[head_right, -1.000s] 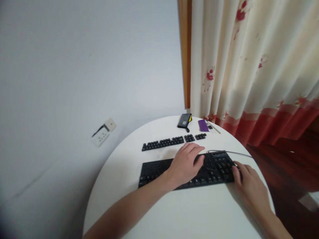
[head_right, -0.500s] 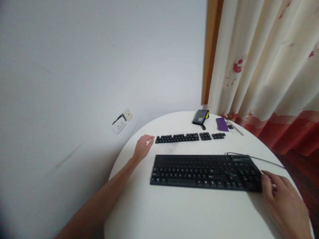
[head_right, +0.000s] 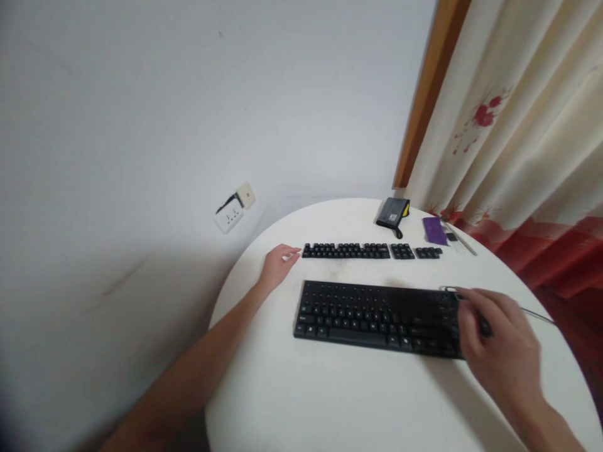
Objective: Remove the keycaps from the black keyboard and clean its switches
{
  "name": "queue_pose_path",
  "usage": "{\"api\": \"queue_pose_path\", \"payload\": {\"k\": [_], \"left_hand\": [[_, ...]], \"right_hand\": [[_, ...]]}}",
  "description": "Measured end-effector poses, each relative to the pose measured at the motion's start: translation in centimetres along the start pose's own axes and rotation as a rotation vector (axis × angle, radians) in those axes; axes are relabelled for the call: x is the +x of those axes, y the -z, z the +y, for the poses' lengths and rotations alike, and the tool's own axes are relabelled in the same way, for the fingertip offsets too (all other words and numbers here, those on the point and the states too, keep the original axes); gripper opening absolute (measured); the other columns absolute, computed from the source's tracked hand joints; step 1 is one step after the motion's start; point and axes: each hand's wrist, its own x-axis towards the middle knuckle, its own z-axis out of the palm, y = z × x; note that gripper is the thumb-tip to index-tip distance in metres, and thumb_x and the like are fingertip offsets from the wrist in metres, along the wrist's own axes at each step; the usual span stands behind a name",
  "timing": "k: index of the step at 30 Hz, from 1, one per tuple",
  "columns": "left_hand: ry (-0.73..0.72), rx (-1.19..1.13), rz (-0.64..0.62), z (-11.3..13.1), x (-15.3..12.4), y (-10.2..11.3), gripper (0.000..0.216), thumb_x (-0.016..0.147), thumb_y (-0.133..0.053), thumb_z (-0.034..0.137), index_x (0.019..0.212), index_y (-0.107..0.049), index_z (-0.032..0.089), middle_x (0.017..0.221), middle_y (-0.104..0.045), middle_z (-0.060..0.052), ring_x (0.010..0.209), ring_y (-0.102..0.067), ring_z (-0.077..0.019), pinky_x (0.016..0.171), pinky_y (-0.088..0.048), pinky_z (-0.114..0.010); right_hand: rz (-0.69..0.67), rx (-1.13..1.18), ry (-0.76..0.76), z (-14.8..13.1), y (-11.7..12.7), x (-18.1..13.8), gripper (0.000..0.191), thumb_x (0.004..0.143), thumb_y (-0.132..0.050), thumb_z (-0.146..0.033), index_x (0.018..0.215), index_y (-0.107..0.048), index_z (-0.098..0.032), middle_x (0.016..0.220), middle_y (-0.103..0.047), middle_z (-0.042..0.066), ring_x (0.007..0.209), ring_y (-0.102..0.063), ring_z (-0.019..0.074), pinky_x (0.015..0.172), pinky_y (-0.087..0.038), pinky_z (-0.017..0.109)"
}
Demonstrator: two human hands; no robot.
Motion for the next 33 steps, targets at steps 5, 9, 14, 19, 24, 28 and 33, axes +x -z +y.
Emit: {"api": "queue_pose_path", "payload": {"k": [5, 9, 14, 19, 24, 28, 33], "left_hand": [[0.012, -0.030, -0.003, 0.0, -0.3, -0.2, 0.015, 0.086, -0.064, 0.020, 0.096, -0.076, 0.020, 0.087, -0.068, -0.004, 0.077, -0.062, -0.0143, 0.071, -0.051, -0.025], [0.046, -0.060, -0.001, -0.4, -0.6, -0.2, 0.015, 0.086, -0.064, 0.022, 0.096, -0.076, 0.020, 0.086, -0.068, -0.003, 0.075, -0.062, -0.0144, 0.071, -0.051, -0.027], [0.055, -0.079, -0.022, -0.8, -0.7, 0.0, 0.015, 0.087, -0.064, 0.020, 0.097, -0.075, 0.019, 0.089, -0.070, -0.004, 0.077, -0.063, -0.0142, 0.075, -0.051, -0.027], [0.089, -0.103, -0.029, -0.8, -0.6, 0.2, 0.015, 0.085, -0.064, 0.016, 0.095, -0.075, 0.018, 0.089, -0.070, -0.004, 0.078, -0.064, -0.0144, 0.074, -0.051, -0.027], [0.084, -0.110, -0.068, -1.1, -0.6, -0.1, 0.017, 0.086, -0.063, 0.016, 0.098, -0.074, 0.018, 0.089, -0.068, -0.004, 0.077, -0.062, -0.0139, 0.074, -0.051, -0.027], [0.071, -0.067, -0.110, -1.0, -0.7, -0.3, 0.026, 0.086, -0.063, 0.016, 0.110, -0.070, 0.020, 0.093, -0.066, -0.003, 0.080, -0.060, -0.0145, 0.079, -0.051, -0.029], [-0.047, 0.088, -0.157, -0.5, -1.0, -0.2, 0.037, 0.086, -0.063, 0.017, 0.123, -0.065, 0.024, 0.098, -0.061, -0.005, 0.096, -0.056, -0.0200, 0.090, -0.047, -0.035]], "right_hand": [[-0.247, 0.316, 0.073, -8.9, -3.5, 3.9, 0.028, 0.094, -0.044, -0.031, 0.106, -0.067, -0.018, 0.104, -0.064, 0.012, 0.094, -0.062, 0.0234, 0.088, -0.050, 0.038], [-0.410, 0.460, 0.159, -14.1, -5.8, 5.3, 0.028, 0.095, -0.043, -0.027, 0.108, -0.067, -0.019, 0.103, -0.064, 0.011, 0.095, -0.061, 0.0229, 0.089, -0.050, 0.039], [-0.556, 0.424, 0.173, -17.0, -8.2, 6.5, 0.029, 0.095, -0.043, -0.023, 0.108, -0.068, -0.018, 0.096, -0.066, 0.010, 0.091, -0.061, 0.0224, 0.084, -0.049, 0.035], [-0.743, 0.307, 0.067, -17.0, -11.3, 7.0, 0.035, 0.095, -0.044, -0.025, 0.125, -0.061, -0.017, 0.100, -0.070, 0.008, 0.090, -0.066, 0.0213, 0.084, -0.046, 0.032], [-0.880, 0.225, 0.110, -17.7, -14.6, 7.3, 0.043, 0.096, -0.042, -0.027, 0.137, -0.051, -0.017, 0.108, -0.071, 0.012, 0.099, -0.067, 0.0252, 0.084, -0.047, 0.033], [-0.950, 0.137, 0.132, -18.7, -16.8, 7.4, 0.047, 0.096, -0.041, -0.028, 0.142, -0.045, -0.015, 0.114, -0.070, 0.016, 0.104, -0.066, 0.0277, 0.084, -0.048, 0.035], [-0.990, 0.088, 0.163, -19.3, -18.0, 7.5, 0.045, 0.097, -0.040, -0.026, 0.139, -0.045, -0.014, 0.113, -0.069, 0.017, 0.101, -0.068, 0.0278, 0.082, -0.049, 0.035]]}}
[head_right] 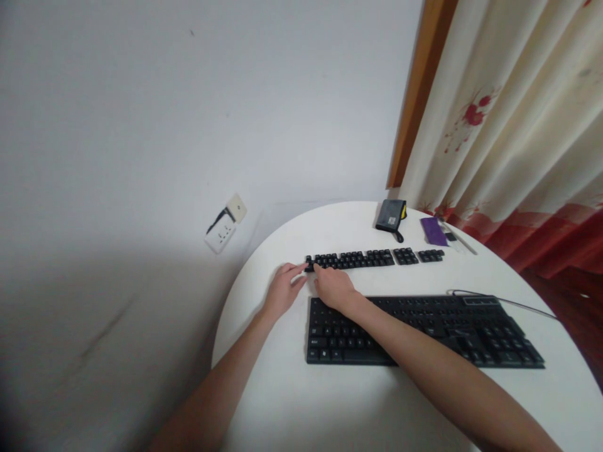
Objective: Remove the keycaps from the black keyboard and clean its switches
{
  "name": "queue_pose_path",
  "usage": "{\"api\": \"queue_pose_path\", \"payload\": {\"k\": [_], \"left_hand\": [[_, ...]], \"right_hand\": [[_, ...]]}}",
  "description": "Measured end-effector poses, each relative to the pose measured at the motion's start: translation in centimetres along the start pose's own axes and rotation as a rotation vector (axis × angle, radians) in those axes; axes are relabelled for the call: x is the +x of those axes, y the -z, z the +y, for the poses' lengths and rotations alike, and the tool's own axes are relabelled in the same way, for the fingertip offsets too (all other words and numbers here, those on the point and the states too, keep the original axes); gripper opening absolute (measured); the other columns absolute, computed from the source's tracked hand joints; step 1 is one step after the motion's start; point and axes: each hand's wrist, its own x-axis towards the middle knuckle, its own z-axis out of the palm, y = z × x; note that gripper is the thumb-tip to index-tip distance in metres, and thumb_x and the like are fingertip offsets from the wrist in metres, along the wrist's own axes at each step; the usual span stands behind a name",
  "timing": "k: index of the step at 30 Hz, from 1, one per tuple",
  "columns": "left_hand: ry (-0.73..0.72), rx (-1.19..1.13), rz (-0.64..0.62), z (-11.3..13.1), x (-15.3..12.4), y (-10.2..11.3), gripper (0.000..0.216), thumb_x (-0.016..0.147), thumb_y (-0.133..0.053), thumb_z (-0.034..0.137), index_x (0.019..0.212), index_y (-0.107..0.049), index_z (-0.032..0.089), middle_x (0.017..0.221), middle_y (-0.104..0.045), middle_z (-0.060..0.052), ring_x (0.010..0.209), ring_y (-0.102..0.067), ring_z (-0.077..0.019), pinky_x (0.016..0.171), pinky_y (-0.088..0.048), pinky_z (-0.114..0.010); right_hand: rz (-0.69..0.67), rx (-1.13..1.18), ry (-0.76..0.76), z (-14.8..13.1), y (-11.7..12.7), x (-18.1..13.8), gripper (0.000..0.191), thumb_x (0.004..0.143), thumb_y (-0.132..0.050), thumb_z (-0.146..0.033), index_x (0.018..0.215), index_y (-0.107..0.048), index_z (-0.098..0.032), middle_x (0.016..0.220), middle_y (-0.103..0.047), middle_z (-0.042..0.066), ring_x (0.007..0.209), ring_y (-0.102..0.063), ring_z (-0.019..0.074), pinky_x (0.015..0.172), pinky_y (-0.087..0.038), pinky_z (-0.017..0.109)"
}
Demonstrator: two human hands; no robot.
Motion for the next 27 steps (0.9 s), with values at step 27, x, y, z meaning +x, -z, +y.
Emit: {"api": "queue_pose_path", "payload": {"k": [27], "left_hand": [[0.192, -0.418, -0.341, 4.4, -0.8, 3.6, 0.009, 0.078, -0.071, 0.026, 0.079, -0.078, 0.019, 0.081, -0.075, -0.003, 0.073, -0.065, -0.0175, 0.068, -0.047, -0.027]], "right_hand": [[0.284, 0.476, 0.040, 2.6, 0.0, -6.4, 0.007, 0.084, -0.065, -0.019, 0.088, -0.071, -0.020, 0.081, -0.066, 0.001, 0.071, -0.058, 0.0154, 0.069, -0.044, 0.026]]}}
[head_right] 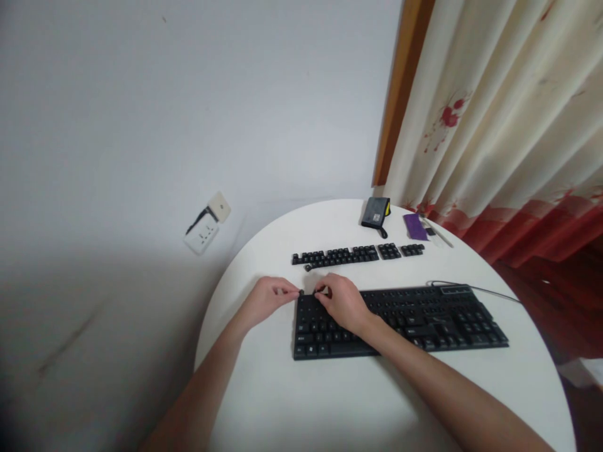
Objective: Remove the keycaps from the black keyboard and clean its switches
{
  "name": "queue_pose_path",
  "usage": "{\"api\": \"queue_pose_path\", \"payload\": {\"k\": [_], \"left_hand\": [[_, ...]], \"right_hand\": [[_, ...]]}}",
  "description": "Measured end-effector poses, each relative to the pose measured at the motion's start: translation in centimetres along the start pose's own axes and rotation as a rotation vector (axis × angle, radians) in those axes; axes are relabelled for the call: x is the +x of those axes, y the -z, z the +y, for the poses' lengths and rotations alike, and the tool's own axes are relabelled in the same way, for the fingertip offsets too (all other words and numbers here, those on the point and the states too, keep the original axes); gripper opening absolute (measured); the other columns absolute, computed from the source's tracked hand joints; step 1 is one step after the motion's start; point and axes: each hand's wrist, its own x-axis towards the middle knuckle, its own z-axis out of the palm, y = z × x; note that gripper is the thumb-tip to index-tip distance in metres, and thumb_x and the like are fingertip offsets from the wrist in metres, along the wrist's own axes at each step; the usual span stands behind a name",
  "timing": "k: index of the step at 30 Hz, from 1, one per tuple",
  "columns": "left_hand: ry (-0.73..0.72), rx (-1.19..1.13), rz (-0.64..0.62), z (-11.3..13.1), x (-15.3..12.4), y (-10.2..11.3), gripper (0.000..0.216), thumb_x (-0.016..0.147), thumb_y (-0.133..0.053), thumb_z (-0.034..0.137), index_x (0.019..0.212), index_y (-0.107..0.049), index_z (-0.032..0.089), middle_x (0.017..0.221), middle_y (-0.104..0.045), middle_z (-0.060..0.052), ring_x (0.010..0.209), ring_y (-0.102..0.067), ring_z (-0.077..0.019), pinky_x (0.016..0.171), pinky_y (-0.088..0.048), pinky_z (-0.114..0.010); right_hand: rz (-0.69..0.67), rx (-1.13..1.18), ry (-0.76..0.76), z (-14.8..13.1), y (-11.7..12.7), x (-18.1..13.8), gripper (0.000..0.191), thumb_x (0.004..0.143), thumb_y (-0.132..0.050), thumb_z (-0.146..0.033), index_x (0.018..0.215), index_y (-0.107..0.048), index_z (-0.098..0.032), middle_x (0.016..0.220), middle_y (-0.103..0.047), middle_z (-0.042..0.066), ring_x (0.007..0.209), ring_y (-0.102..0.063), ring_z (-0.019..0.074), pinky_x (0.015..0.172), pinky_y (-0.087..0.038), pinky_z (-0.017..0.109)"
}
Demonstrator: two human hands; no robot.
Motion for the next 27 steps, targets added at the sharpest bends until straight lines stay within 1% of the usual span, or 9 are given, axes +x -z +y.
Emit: {"api": "queue_pose_path", "payload": {"k": [3, 6, 8, 12, 18, 20, 24, 27], "left_hand": [[0.050, -0.054, -0.169, 1.3, -1.0, 0.3, 0.011, 0.076, -0.071, 0.027, 0.076, -0.078, 0.018, 0.072, -0.074, -0.002, 0.065, -0.061, -0.0155, 0.061, -0.042, -0.024], [0.058, -0.079, -0.247, 1.9, -1.4, 0.2, 0.011, 0.075, -0.072, 0.027, 0.073, -0.078, 0.018, 0.068, -0.071, -0.001, 0.062, -0.058, -0.0142, 0.058, -0.039, -0.023], [0.054, -0.080, -0.256, 1.9, -1.4, -0.1, 0.009, 0.074, -0.072, 0.025, 0.072, -0.078, 0.019, 0.066, -0.070, -0.001, 0.063, -0.058, -0.0143, 0.059, -0.040, -0.023], [0.034, -0.059, -0.262, 1.8, -1.3, -0.4, 0.008, 0.074, -0.072, 0.023, 0.072, -0.078, 0.019, 0.069, -0.070, -0.002, 0.066, -0.059, -0.0151, 0.060, -0.041, -0.023], [-0.046, 0.064, -0.298, 1.5, -1.2, -0.7, 0.007, 0.077, -0.072, 0.020, 0.075, -0.079, 0.020, 0.075, -0.069, -0.002, 0.070, -0.060, -0.0145, 0.063, -0.041, -0.023], [-0.089, 0.113, -0.297, 1.4, -1.2, -0.7, 0.006, 0.078, -0.072, 0.020, 0.077, -0.079, 0.021, 0.076, -0.069, -0.001, 0.071, -0.060, -0.0141, 0.065, -0.042, -0.023], [-0.184, 0.221, -0.289, 1.5, -1.4, -0.7, 0.005, 0.077, -0.075, 0.017, 0.075, -0.077, 0.022, 0.076, -0.069, 0.000, 0.074, -0.060, -0.0139, 0.070, -0.042, -0.023], [-0.233, 0.298, -0.289, 1.6, -1.5, -0.7, 0.005, 0.076, -0.076, 0.017, 0.074, -0.076, 0.022, 0.076, -0.070, 0.001, 0.076, -0.060, -0.0142, 0.073, -0.042, -0.024]], "right_hand": [[0.024, 0.147, -0.021, 0.2, -0.1, -1.9, 0.007, 0.084, -0.065, -0.018, 0.089, -0.070, -0.019, 0.078, -0.064, 0.001, 0.067, -0.055, 0.0144, 0.065, -0.044, 0.026], [0.032, 0.214, -0.014, 0.2, -0.3, -2.8, 0.009, 0.085, -0.064, -0.018, 0.091, -0.070, -0.019, 0.079, -0.062, 0.001, 0.068, -0.055, 0.0142, 0.066, -0.044, 0.026], [0.028, 0.233, -0.002, 0.3, -0.3, -2.8, 0.010, 0.085, -0.063, -0.018, 0.092, -0.070, -0.019, 0.080, -0.062, 0.001, 0.068, -0.055, 0.0139, 0.066, -0.044, 0.026], [0.014, 0.233, 0.003, 0.6, -0.5, -2.6, 0.012, 0.086, -0.063, -0.017, 0.095, -0.071, -0.019, 0.081, -0.062, 0.001, 0.068, -0.055, 0.0136, 0.066, -0.045, 0.026], [-0.027, 0.210, 0.028, 0.7, -0.8, -2.7, 0.015, 0.085, -0.064, -0.016, 0.097, -0.072, -0.019, 0.086, -0.066, 0.003, 0.072, -0.058, 0.0146, 0.068, -0.047, 0.027], [-0.046, 0.201, 0.061, 0.6, -0.9, -2.9, 0.016, 0.086, -0.064, -0.016, 0.098, -0.072, -0.019, 0.089, -0.067, 0.004, 0.076, -0.060, 0.0154, 0.071, -0.048, 0.028], [-0.088, 0.170, 0.156, 0.4, -1.1, -3.2, 0.019, 0.088, -0.060, -0.017, 0.102, -0.072, -0.021, 0.098, -0.068, 0.005, 0.088, -0.063, 0.0169, 0.083, -0.050, 0.029], [-0.099, 0.113, 0.182, 0.5, -1.3, -3.3, 0.021, 0.089, -0.058, -0.016, 0.104, -0.072, -0.021, 0.101, -0.068, 0.005, 0.093, -0.063, 0.0172, 0.086, -0.050, 0.029]]}}
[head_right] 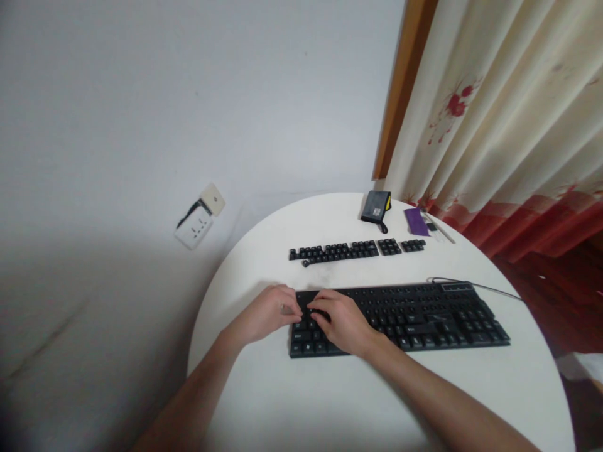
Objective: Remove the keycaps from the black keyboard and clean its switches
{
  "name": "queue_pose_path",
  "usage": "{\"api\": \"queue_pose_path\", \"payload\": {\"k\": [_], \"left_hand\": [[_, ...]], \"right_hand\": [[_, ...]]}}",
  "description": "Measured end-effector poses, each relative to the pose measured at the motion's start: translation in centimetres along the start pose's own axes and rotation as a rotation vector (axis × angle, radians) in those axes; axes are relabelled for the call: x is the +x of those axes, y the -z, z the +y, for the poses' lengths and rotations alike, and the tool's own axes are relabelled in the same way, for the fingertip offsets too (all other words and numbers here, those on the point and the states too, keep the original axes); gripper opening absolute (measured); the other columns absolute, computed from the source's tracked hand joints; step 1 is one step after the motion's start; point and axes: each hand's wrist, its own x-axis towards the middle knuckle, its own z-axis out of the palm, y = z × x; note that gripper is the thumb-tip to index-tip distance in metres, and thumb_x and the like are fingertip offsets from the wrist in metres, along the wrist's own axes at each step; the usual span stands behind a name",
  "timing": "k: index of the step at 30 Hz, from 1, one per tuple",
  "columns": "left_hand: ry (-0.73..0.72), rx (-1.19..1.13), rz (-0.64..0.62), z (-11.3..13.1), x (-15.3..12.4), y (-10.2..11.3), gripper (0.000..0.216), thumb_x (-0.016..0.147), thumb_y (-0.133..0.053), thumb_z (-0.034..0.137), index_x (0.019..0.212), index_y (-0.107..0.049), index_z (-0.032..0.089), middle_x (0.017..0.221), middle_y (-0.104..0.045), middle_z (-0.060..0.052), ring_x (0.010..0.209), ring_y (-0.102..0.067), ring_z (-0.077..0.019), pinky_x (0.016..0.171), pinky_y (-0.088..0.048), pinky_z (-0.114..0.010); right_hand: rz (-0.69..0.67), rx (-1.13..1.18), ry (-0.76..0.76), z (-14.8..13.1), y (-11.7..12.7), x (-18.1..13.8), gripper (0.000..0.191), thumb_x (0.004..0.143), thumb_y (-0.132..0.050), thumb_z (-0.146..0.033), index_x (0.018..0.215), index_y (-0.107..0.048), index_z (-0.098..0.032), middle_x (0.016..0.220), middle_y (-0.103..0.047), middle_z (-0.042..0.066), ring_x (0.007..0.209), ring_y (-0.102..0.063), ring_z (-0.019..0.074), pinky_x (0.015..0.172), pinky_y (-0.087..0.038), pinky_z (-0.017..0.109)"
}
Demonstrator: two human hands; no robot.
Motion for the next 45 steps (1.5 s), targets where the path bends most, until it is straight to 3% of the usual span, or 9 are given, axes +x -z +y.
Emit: {"api": "queue_pose_path", "payload": {"k": [15, 24, 30, 38, 45], "left_hand": [[-0.029, 0.090, 0.008, -0.5, -0.2, 0.0, 0.003, 0.078, -0.077, 0.027, 0.077, -0.075, 0.025, 0.079, -0.071, 0.003, 0.078, -0.061, -0.0154, 0.074, -0.042, -0.025], [-0.025, 0.174, 0.004, 0.9, -0.4, 0.6, 0.001, 0.080, -0.075, 0.025, 0.079, -0.075, 0.024, 0.083, -0.072, 0.002, 0.084, -0.062, -0.0165, 0.080, -0.043, -0.027], [-0.097, 0.283, -0.002, 2.4, -1.3, 0.6, 0.012, 0.090, -0.064, 0.026, 0.092, -0.075, 0.023, 0.094, -0.072, -0.001, 0.087, -0.061, -0.0168, 0.087, -0.043, -0.032], [0.011, 0.409, 0.110, 2.9, -3.6, -1.3, 0.022, 0.094, -0.057, 0.030, 0.108, -0.073, 0.026, 0.103, -0.062, -0.005, 0.102, -0.055, -0.0218, 0.087, -0.046, -0.034], [0.044, 0.311, 0.143, 2.7, -3.6, -1.5, 0.021, 0.094, -0.056, 0.029, 0.091, -0.076, 0.024, 0.104, -0.063, -0.005, 0.100, -0.056, -0.0190, 0.090, -0.046, -0.031]], "right_hand": [[0.017, -0.081, 0.092, 0.1, -0.5, -0.2, 0.012, 0.088, -0.059, -0.013, 0.092, -0.068, -0.020, 0.095, -0.065, 0.005, 0.090, -0.062, 0.0172, 0.081, -0.051, 0.029], [-0.016, -0.203, 0.152, -0.4, -0.3, -0.2, 0.016, 0.088, -0.054, -0.010, 0.090, -0.068, -0.018, 0.099, -0.064, 0.006, 0.092, -0.060, 0.0169, 0.082, -0.050, 0.028], [0.005, -0.268, 0.149, -1.1, 0.1, -0.7, 0.017, 0.092, -0.052, -0.019, 0.096, -0.069, -0.019, 0.099, -0.063, 0.006, 0.094, -0.058, 0.0182, 0.085, -0.049, 0.030], [-0.002, -0.298, 0.150, -1.0, 0.0, -1.0, 0.018, 0.093, -0.051, -0.021, 0.092, -0.070, -0.019, 0.096, -0.060, 0.007, 0.091, -0.056, 0.0194, 0.080, -0.048, 0.032], [-0.001, -0.299, 0.163, -0.6, -0.2, -0.8, 0.017, 0.092, -0.053, -0.021, 0.084, -0.068, -0.019, 0.093, -0.060, 0.007, 0.089, -0.056, 0.0193, 0.079, -0.048, 0.032]]}}
